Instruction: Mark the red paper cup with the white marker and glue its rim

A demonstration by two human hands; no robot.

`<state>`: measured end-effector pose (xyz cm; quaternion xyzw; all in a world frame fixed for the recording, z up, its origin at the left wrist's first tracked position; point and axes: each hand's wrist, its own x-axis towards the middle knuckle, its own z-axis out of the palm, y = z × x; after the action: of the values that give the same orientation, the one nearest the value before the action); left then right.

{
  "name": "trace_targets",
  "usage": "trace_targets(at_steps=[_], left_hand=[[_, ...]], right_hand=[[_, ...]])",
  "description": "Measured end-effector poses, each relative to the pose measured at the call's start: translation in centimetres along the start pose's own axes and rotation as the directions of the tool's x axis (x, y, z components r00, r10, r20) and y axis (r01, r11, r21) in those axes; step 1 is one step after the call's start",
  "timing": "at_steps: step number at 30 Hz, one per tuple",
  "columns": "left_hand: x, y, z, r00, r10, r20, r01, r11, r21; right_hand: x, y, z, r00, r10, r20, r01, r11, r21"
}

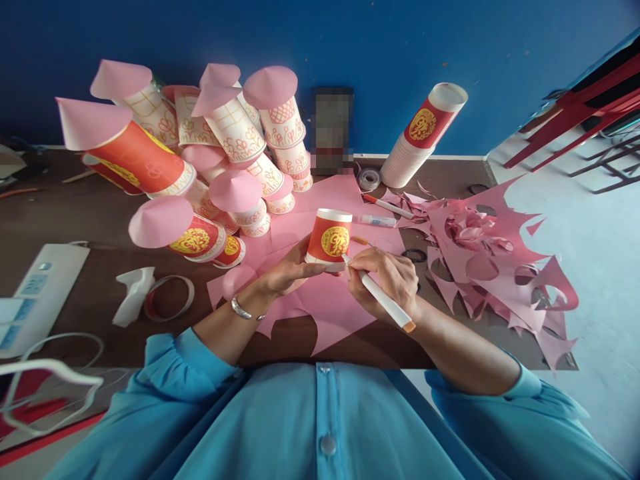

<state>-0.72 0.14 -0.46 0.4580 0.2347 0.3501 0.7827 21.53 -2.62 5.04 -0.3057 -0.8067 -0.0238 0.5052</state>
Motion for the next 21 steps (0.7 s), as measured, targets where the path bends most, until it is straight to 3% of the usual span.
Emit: trace_targets(at_steps=[21], left_hand=[[0.2,1.0,0.9,0.996,0.036,-0.082,-0.028,0.995,0.094]], right_hand=[[-0.1,-0.2,0.2,1.000,0.013,-0.014,-0.013,1.000,-0.020]])
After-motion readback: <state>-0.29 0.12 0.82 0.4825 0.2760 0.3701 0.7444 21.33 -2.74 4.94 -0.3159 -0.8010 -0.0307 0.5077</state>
